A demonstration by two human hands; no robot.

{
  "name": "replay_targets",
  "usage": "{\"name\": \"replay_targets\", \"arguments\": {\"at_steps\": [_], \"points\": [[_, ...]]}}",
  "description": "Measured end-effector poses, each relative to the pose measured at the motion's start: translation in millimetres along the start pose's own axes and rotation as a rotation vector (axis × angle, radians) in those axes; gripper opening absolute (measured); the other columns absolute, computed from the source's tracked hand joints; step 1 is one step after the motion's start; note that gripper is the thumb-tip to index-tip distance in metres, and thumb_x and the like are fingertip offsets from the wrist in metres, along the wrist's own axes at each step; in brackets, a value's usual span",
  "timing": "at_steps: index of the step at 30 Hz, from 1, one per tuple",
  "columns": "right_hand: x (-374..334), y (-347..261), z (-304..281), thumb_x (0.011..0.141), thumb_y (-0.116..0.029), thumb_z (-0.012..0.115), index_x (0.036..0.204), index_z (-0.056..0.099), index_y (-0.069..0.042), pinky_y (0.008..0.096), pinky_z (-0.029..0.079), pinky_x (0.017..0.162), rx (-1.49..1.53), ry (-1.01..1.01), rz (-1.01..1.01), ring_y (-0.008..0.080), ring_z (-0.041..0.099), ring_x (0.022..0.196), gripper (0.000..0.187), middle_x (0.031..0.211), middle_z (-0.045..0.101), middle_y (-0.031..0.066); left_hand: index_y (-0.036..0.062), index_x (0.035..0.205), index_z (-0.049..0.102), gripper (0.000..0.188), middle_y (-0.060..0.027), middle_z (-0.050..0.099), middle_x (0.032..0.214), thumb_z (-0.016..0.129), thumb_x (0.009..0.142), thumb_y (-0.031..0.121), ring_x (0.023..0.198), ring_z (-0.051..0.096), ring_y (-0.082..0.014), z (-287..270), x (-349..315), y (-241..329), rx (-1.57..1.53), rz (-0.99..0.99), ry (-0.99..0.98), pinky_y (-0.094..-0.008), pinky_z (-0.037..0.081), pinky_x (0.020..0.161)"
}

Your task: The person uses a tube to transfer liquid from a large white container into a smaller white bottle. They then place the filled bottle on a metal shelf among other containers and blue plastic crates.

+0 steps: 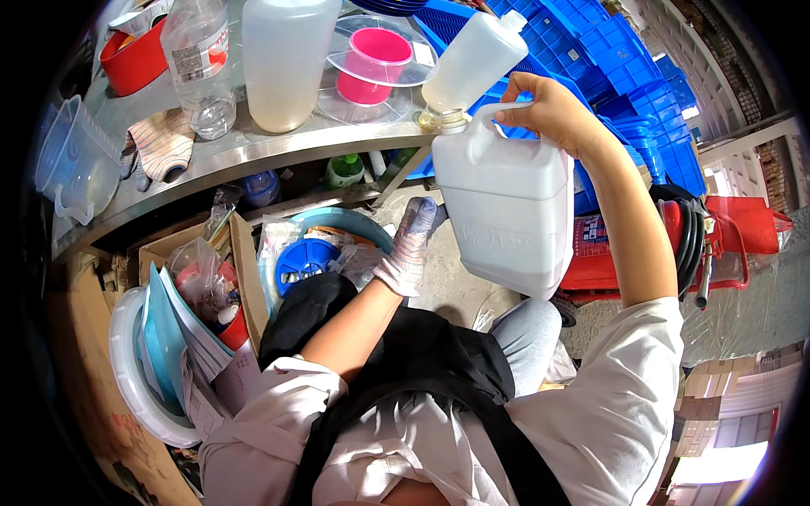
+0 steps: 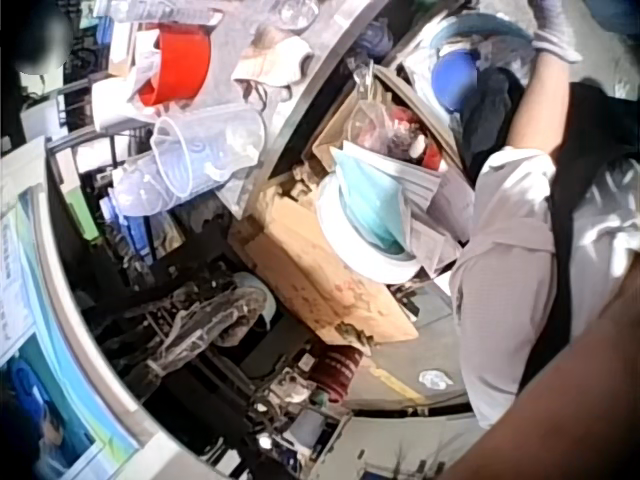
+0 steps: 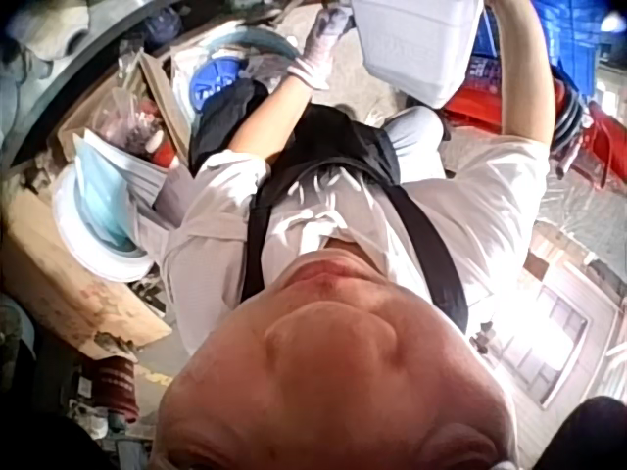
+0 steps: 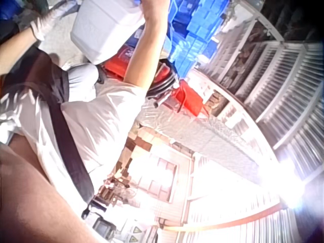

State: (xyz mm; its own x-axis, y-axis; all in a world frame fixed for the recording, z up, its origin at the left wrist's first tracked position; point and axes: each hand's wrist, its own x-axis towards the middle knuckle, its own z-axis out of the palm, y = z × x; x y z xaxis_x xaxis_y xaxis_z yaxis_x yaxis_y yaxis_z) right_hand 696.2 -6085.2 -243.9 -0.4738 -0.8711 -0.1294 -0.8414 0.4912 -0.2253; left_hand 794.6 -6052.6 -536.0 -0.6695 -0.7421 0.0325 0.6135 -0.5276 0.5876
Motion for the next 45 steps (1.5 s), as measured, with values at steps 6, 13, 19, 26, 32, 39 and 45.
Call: {"name": "replay_targets", "arguments": {"at_steps": [6, 13, 19, 26, 32, 39, 45], "points": [[5, 2, 2, 0.077, -0.026, 0.078, 0.092, 0.063, -0.010, 0.0261, 0.035, 0.053, 0.018, 0.018, -0.031, 0.0097, 0.048, 0.057, 0.027, 0.067, 0.057, 0.0028, 0.0073, 0.102, 0.055, 0.035, -0.0018, 0.059, 0.094, 0.056, 0.095, 0.041, 0.090, 0.050, -0.0118, -4, 4, -8, -0.041, 0.042, -0.006, -0.0287, 0.039, 0.085], [4, -4, 2, 0.078, -0.024, 0.078, 0.091, 0.062, -0.010, 0.0251, 0.034, 0.052, 0.021, 0.014, -0.017, 0.0082, 0.046, 0.054, 0.025, 0.063, 0.056, 0.0012, 0.0085, 0.102, 0.055, 0.032, -0.0024, 0.061, 0.096, 0.055, 0.096, 0.040, 0.091, 0.052, -0.0121, -1, 3, -6, -0.104, 0.029, -0.024, -0.0290, 0.039, 0.087], [8, -1, 0, 0.077, -0.022, 0.078, 0.089, 0.060, -0.011, 0.0236, 0.033, 0.051, 0.057, -0.018, -0.009, 0.0067, 0.045, 0.054, 0.024, 0.062, 0.055, 0.0000, 0.0080, 0.103, 0.054, 0.032, -0.0019, 0.059, 0.097, 0.056, 0.096, 0.039, 0.092, 0.050, -0.0121, 0, 3, -7, -0.122, 0.014, -0.046, -0.0288, 0.038, 0.087], [7, -6, 1, 0.079, -0.021, 0.077, 0.088, 0.060, -0.010, 0.0238, 0.033, 0.052, 0.021, 0.006, -0.006, 0.0066, 0.045, 0.055, 0.022, 0.065, 0.056, 0.0006, 0.0070, 0.104, 0.054, 0.033, -0.0021, 0.059, 0.099, 0.056, 0.096, 0.039, 0.094, 0.050, -0.0121, -2, 6, -12, -0.145, 0.023, -0.032, -0.0288, 0.038, 0.087], [8, -7, 0, 0.079, -0.021, 0.076, 0.090, 0.060, -0.011, 0.0246, 0.036, 0.053, 0.033, -0.014, -0.007, 0.0071, 0.047, 0.056, 0.022, 0.068, 0.059, 0.0022, 0.0073, 0.104, 0.054, 0.033, -0.0021, 0.059, 0.098, 0.056, 0.095, 0.039, 0.094, 0.050, -0.0119, -2, 6, -10, -0.122, 0.019, -0.040, -0.0294, 0.038, 0.087], [10, -8, 2, 0.078, -0.022, 0.077, 0.090, 0.061, -0.010, 0.0256, 0.036, 0.053, -0.006, 0.019, -0.009, 0.0081, 0.048, 0.056, 0.024, 0.068, 0.059, 0.0026, 0.0079, 0.104, 0.054, 0.033, -0.0019, 0.059, 0.098, 0.056, 0.095, 0.039, 0.093, 0.050, -0.0120, -3, 6, -10, -0.118, 0.018, -0.034, -0.0296, 0.038, 0.088], [10, -5, 2, 0.078, -0.023, 0.078, 0.090, 0.061, -0.010, 0.0259, 0.034, 0.052, 0.034, -0.008, -0.015, 0.0081, 0.045, 0.054, 0.024, 0.065, 0.056, 0.0013, 0.0088, 0.104, 0.054, 0.035, -0.0006, 0.057, 0.098, 0.058, 0.094, 0.042, 0.093, 0.049, -0.0112, -3, 5, -10, -0.145, 0.043, -0.041, -0.0295, 0.038, 0.088]]}}
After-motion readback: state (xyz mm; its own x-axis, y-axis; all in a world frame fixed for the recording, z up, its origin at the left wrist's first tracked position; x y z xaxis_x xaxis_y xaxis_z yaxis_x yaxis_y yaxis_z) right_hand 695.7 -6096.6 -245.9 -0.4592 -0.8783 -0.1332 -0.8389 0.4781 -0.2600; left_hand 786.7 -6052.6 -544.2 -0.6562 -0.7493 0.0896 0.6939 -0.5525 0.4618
